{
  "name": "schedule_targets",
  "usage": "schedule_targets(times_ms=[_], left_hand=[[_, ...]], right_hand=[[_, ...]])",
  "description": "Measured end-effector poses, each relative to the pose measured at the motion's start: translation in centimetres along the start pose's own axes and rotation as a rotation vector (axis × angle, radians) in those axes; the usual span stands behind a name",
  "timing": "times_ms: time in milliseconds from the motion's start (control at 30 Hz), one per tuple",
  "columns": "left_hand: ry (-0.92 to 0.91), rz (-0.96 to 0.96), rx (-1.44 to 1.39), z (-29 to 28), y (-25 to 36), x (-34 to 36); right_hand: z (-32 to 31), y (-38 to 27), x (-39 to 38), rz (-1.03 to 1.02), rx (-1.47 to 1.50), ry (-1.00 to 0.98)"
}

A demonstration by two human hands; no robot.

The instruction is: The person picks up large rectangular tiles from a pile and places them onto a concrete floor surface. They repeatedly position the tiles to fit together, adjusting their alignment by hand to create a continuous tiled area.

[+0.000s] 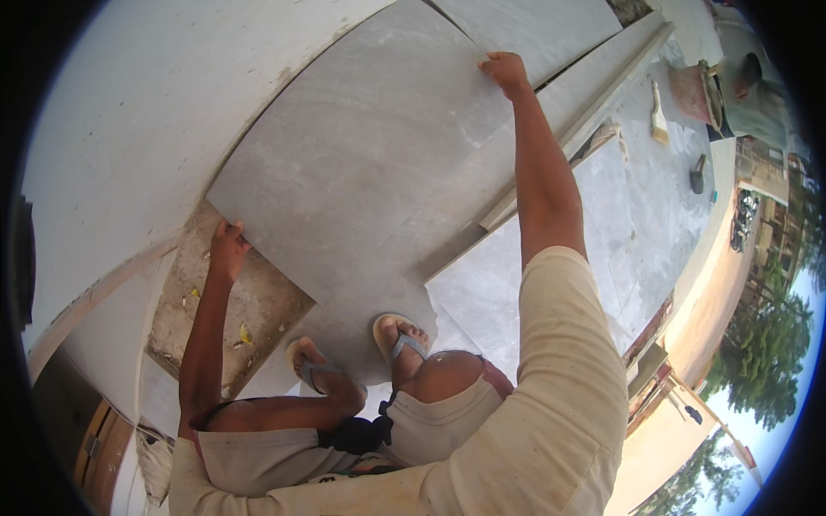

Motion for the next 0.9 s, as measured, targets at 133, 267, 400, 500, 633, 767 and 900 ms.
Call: schedule_targets(times_ms=[133,267,400,500,633,767,900], left_hand=[[0.019,0.021,-0.008,-0.2,0.7,0.5],[0.064,0.026,0.036,0.5,1.9,-0.2],[0.047,0.016,0.020,0.2,1.0,0.2],[0.033,0.013,0.006,0.6,0.9,0.3],[0.032,0.023,-0.001,0.6,0.8,0.5],[-0.041,0.033,-0.046,0.8,1.2,0.0],[-0.001,0.047,-0.026,-0.2,1.1,0.5]], right_hand=[[-0.7,0.6,0.8,-0.024,0.036,0.041],[0.0,1.1,0.8,0.009,-0.009,0.037],[0.1,0.8,1.2,-0.044,-0.098,0.097],[-0.2,0.9,1.2,-0.063,-0.149,0.134],[-0.7,0.1,0.5,-0.068,-0.181,0.165],[-0.3,-1.3,-0.4,-0.083,-0.239,0.197],[-0.7,-1.2,-1.1,-0.015,-0.148,0.136]])
Point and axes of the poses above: each hand's wrist, its own x-axis towards the middle knuckle, its own z-axis out of the palm, y = z × x, the point moved 4 cm from there along x, towards the middle knuckle, and after that the axes turned 14 degrees about y, right-handed, at the moved point
